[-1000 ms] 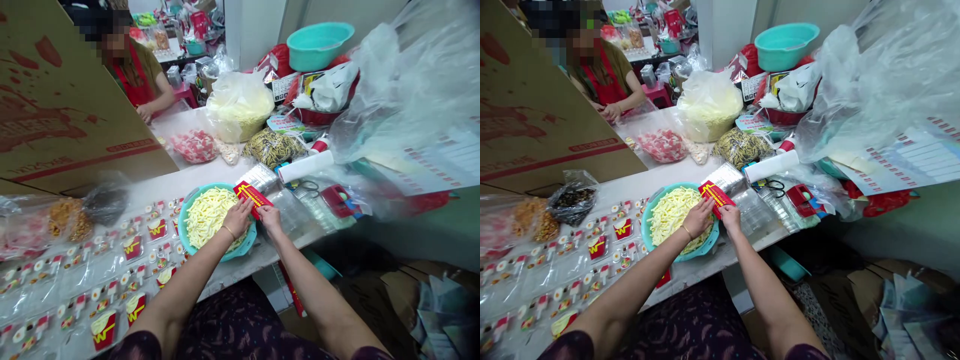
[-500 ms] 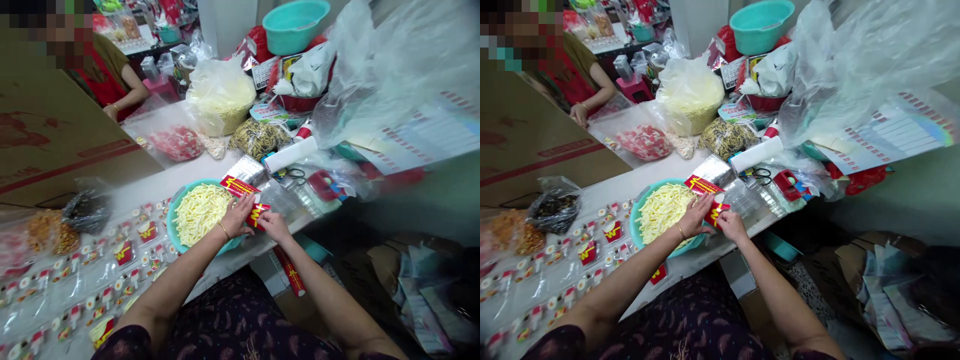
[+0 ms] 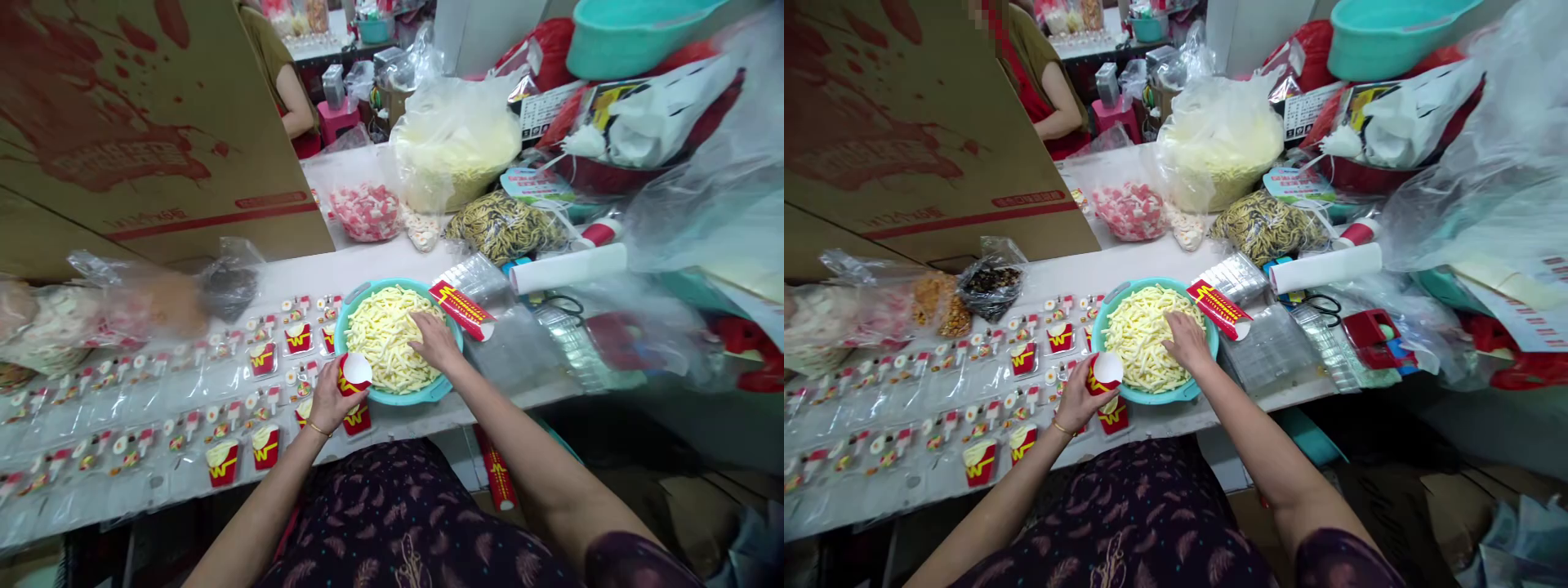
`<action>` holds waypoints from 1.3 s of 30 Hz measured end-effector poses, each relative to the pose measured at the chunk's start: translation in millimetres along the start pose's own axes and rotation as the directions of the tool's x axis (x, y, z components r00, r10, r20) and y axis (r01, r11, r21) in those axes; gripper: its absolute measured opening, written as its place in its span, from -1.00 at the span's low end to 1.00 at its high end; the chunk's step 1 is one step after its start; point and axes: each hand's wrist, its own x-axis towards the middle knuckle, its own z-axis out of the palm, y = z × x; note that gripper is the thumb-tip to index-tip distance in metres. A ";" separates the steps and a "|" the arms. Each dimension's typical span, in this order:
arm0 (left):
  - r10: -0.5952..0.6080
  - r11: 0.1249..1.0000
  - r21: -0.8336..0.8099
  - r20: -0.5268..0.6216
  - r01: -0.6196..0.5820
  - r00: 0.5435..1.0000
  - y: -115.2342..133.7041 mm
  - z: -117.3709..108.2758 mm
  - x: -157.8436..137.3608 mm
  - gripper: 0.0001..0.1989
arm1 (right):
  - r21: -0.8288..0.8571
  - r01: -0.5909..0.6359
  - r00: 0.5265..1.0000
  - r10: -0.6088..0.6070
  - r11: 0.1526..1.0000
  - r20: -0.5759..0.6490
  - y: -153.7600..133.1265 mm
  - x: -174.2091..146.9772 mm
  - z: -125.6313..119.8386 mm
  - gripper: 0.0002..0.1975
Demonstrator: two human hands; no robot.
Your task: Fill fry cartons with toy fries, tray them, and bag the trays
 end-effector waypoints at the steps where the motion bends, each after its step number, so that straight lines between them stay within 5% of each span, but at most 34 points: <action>1: -0.020 1.000 -0.003 -0.012 0.020 1.000 -4.1 -3.2 -2.2 -0.25 | -0.067 -0.004 0.999 0.007 0.998 0.040 -1.1 11.0 5.5 -0.38; 7: -0.049 0.998 -0.050 -0.028 0.048 0.998 -4.8 -6.0 -1.5 -0.23 | -0.195 0.169 0.983 -0.152 0.966 0.099 -4.5 39.1 38.9 -0.58; 13: -0.001 0.998 -0.058 -0.003 0.001 1.000 -5.6 -8.3 10.8 -0.24 | 0.311 0.109 0.994 -0.106 0.944 -0.028 15.4 35.9 18.2 -0.73; 18: 0.033 0.998 -0.051 0.028 -0.032 0.999 -0.4 -4.0 25.7 -0.23 | 0.736 -0.130 0.991 0.095 0.664 0.089 13.2 24.3 -0.2 -0.81; 22: 0.080 0.995 -0.062 0.030 -0.078 0.996 5.8 -0.6 38.2 -0.23 | 0.820 -0.342 0.939 0.205 0.458 0.277 9.0 16.1 -6.2 -0.83; 27: 0.118 0.993 -0.030 0.044 -0.116 0.992 12.4 5.2 50.0 -0.24 | 0.864 -0.463 0.886 0.134 0.198 0.444 1.4 8.7 -15.7 -0.75; 29: 0.141 0.990 -0.008 0.062 -0.140 0.988 16.0 9.5 53.8 -0.24 | 0.846 -0.478 0.877 0.084 0.235 0.472 -4.1 8.0 -16.7 -0.71; 34: 0.182 0.979 0.069 0.118 -0.191 0.976 24.0 20.0 59.3 -0.29 | 0.687 -0.443 0.844 0.010 0.576 0.536 -18.2 6.5 -6.7 -0.46; 39: 0.162 0.976 0.125 0.132 -0.178 0.978 28.6 27.2 57.6 -0.30 | 0.466 -0.151 0.952 0.002 0.872 0.305 -30.1 -1.2 10.8 -0.60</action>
